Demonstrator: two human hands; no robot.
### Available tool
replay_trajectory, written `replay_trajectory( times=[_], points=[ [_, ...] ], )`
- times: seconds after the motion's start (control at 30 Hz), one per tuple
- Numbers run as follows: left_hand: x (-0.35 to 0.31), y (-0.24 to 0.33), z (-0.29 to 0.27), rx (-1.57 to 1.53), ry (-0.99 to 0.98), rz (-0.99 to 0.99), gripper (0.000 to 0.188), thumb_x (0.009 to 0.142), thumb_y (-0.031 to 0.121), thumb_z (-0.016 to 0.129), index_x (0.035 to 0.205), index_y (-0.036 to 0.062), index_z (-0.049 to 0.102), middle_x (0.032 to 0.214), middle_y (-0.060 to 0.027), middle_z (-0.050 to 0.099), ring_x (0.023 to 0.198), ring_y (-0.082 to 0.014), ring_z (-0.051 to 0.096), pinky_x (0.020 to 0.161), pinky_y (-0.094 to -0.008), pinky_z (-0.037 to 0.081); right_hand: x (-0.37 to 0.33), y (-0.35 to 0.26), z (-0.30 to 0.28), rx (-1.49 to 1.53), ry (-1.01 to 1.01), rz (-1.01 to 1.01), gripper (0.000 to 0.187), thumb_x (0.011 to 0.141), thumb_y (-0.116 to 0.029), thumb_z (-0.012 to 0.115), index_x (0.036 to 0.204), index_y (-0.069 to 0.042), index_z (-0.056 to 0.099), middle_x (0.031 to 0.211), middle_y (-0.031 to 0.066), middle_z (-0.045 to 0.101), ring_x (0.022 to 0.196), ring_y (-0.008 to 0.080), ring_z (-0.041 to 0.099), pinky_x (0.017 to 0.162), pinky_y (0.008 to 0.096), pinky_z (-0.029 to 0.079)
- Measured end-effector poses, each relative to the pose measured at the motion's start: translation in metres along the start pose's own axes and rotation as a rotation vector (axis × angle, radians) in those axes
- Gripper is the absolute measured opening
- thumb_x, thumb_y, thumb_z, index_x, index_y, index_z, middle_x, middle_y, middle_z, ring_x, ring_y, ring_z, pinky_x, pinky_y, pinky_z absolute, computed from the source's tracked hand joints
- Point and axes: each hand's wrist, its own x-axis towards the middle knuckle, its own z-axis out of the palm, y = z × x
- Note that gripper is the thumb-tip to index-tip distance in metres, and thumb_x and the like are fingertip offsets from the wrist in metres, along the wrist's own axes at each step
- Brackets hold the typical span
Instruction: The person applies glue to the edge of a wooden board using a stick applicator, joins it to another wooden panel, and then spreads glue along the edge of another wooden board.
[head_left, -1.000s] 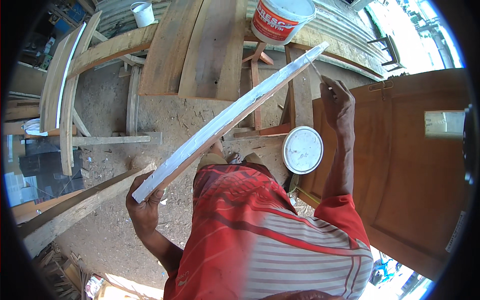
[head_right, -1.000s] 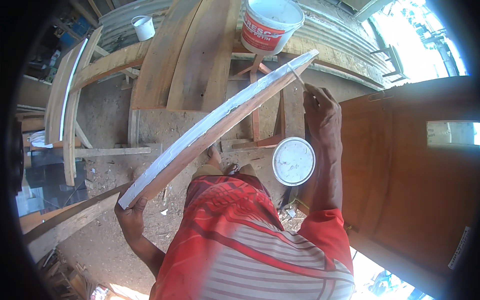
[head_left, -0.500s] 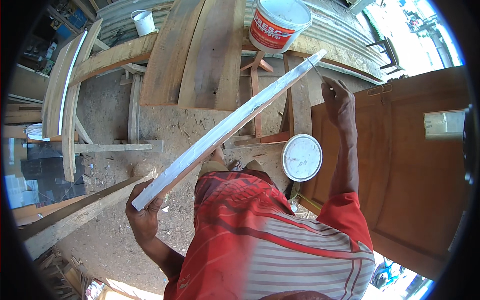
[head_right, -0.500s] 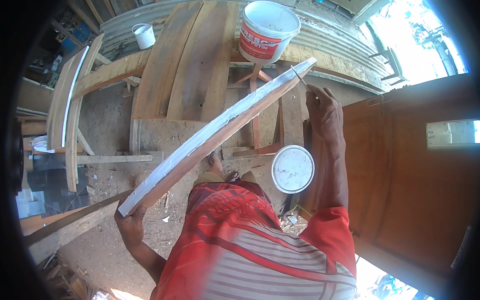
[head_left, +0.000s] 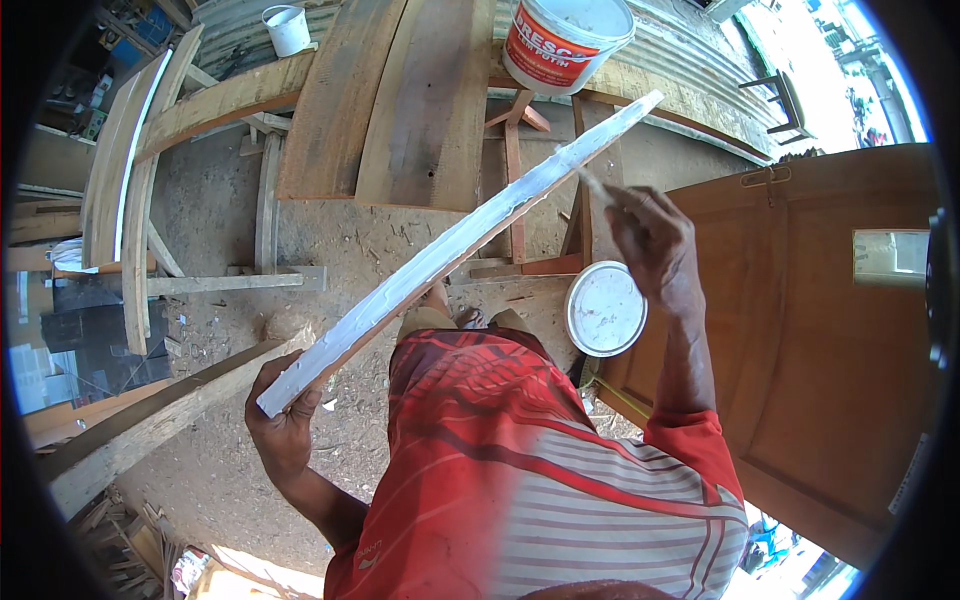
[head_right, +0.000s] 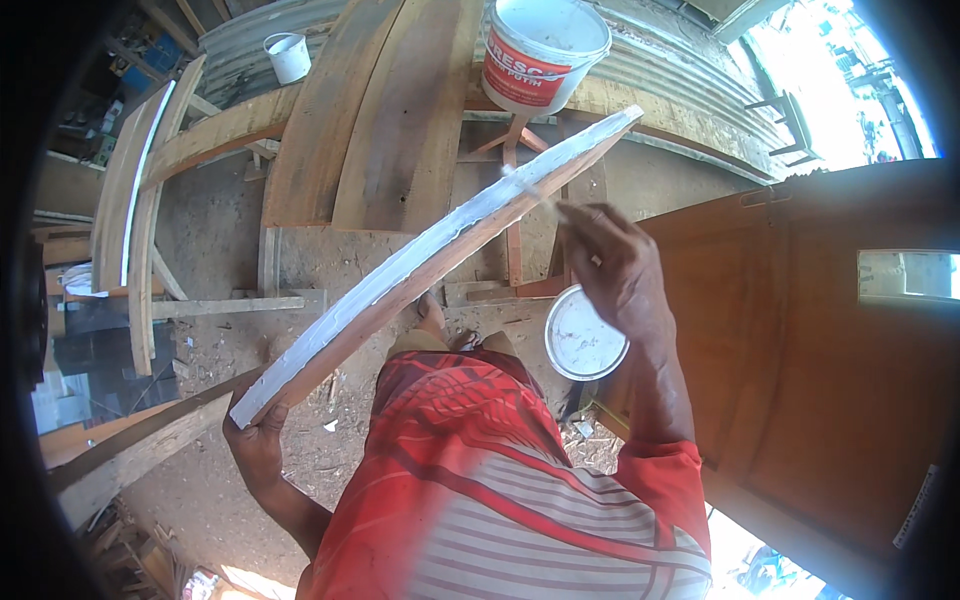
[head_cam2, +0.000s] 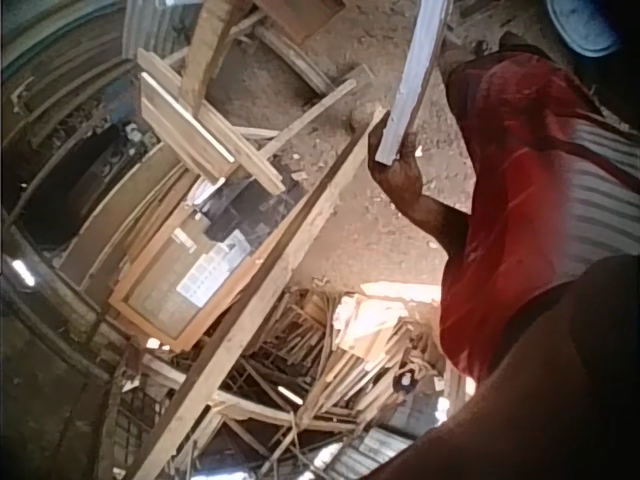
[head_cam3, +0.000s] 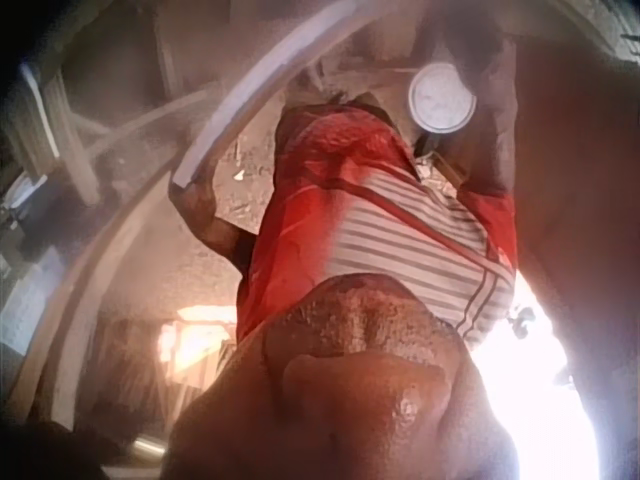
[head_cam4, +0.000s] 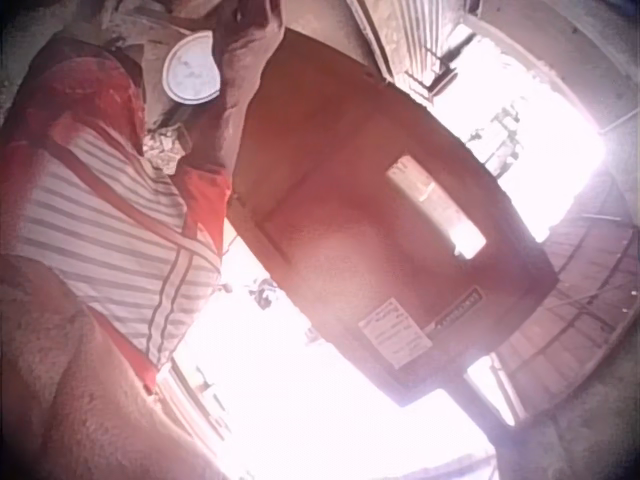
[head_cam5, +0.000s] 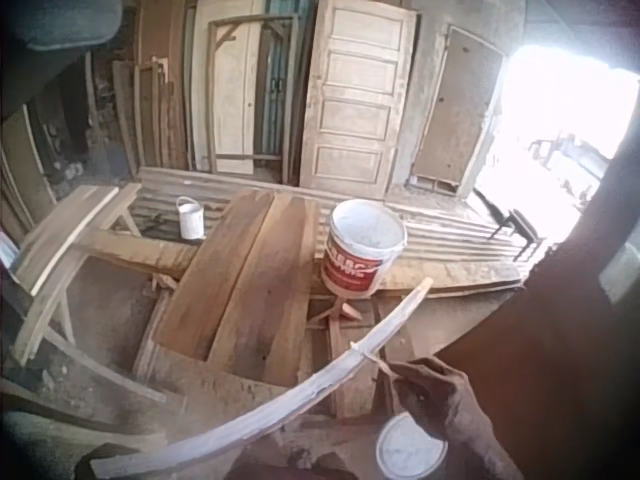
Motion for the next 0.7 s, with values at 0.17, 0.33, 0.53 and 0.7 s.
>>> replay_trajectory(
  times=[0.17, 0.33, 0.53, 0.7],
  points=[
    [0.001, 0.0, -0.001, 0.007, -0.012, -0.007, 0.041, 0.089, 0.022, 0.081, 0.12, -0.0012, 0.067, 0.111, -0.0115, 0.071, 0.101, -0.0225, 0.068, 0.091, -0.0357, 0.053, 0.01, 0.024, 0.0, -0.184, 0.141, 0.02, 0.021, 0.093, -0.004, 0.067, 0.113, -0.002, 0.072, 0.098, 0.0168, 0.072, 0.074, 0.0304, 0.072, 0.064, 0.0381, 0.055],
    [0.001, -0.003, 0.001, 0.018, 0.006, 0.007, 0.041, 0.089, 0.022, 0.081, 0.12, -0.0013, 0.067, 0.11, -0.0115, 0.071, 0.101, -0.0227, 0.068, 0.091, -0.0361, 0.053, 0.0, 0.001, 0.002, 0.07, -0.138, -0.109, 0.027, 0.091, -0.001, 0.067, 0.117, 0.0, 0.071, 0.098, 0.0162, 0.07, 0.075, 0.0276, 0.071, 0.064, 0.0362, 0.056],
    [0.0, -0.005, -0.001, -0.021, 0.007, 0.001, 0.041, 0.089, 0.022, 0.081, 0.12, -0.0013, 0.067, 0.11, -0.0118, 0.071, 0.103, -0.0231, 0.067, 0.092, -0.0362, 0.052, 0.024, 0.077, -0.021, -0.134, 0.175, 0.14, 0.026, 0.095, -0.006, 0.062, 0.119, 0.001, 0.071, 0.1, 0.0164, 0.072, 0.08, 0.0248, 0.071, 0.072, 0.0355, 0.055],
    [0.003, -0.004, -0.005, -0.006, -0.027, -0.032, 0.041, 0.089, 0.023, 0.081, 0.119, -0.0016, 0.067, 0.11, -0.0114, 0.071, 0.102, -0.0231, 0.067, 0.092, -0.0363, 0.053, 0.031, 0.159, -0.037, -0.311, 0.327, 0.175, 0.032, 0.1, -0.021, 0.062, 0.126, -0.004, 0.07, 0.102, 0.0141, 0.075, 0.081, 0.02, 0.07, 0.074, 0.0349, 0.055]
  ],
)
